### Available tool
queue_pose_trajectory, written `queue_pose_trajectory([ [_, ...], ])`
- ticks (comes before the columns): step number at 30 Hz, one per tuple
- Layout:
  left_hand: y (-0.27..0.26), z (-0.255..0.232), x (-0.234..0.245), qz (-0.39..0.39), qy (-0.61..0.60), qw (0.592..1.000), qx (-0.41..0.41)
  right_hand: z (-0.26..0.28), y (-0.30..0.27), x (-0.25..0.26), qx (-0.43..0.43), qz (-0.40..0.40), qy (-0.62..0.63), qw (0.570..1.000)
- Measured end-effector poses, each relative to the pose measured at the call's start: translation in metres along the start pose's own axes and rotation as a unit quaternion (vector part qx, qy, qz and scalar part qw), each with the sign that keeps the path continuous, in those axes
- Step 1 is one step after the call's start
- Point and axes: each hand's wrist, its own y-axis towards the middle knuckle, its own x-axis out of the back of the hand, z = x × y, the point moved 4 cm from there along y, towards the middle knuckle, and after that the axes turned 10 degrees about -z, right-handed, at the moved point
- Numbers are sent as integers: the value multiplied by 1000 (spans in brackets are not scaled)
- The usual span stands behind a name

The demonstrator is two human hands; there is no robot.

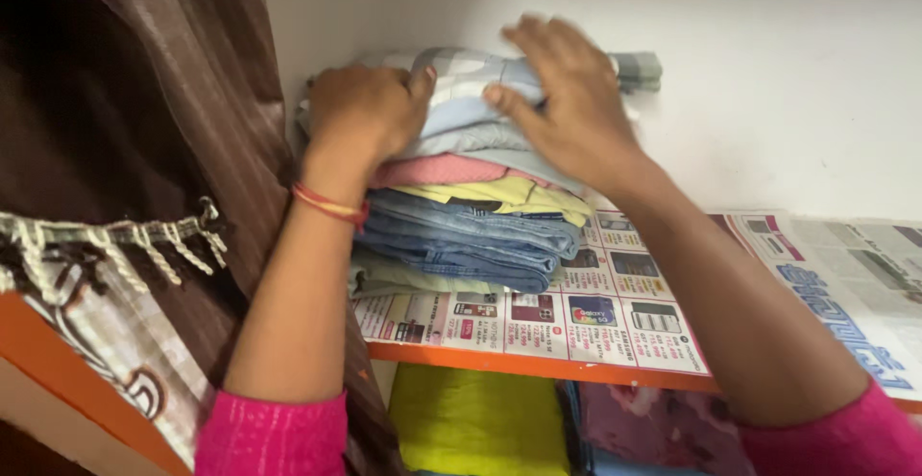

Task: The person folds several garments from a pile on a bed, including a light-colored shirt, a checkered shirt, and a dark patterned top. Each item is smoothed, folded neatly, and placed on a nearby shelf.

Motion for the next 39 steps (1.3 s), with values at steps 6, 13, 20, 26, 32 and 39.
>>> queue_pose_trajectory([
  [6,-11,1,-11,15,-29,999,10,8,-25,-27,-98,90,-6,991],
  [13,-18,3,-7,-25,-81,996,30,8,-43,-27,-72,92,-6,993],
  [20,-81,-18,4,-286,-100,953,22,11,-76,12,-70,107,2,992],
  [26,-166,-99,-25,-182,-169,968,29,20,-145,81,-240,90,173,951],
  [32,-258,-216,-54,-5,-427,899,-102,25,-239,180,-268,14,63,961],
  [39,-381,-344,-111,79,-533,821,-187,17,-415,292,-400,-32,-209,892],
])
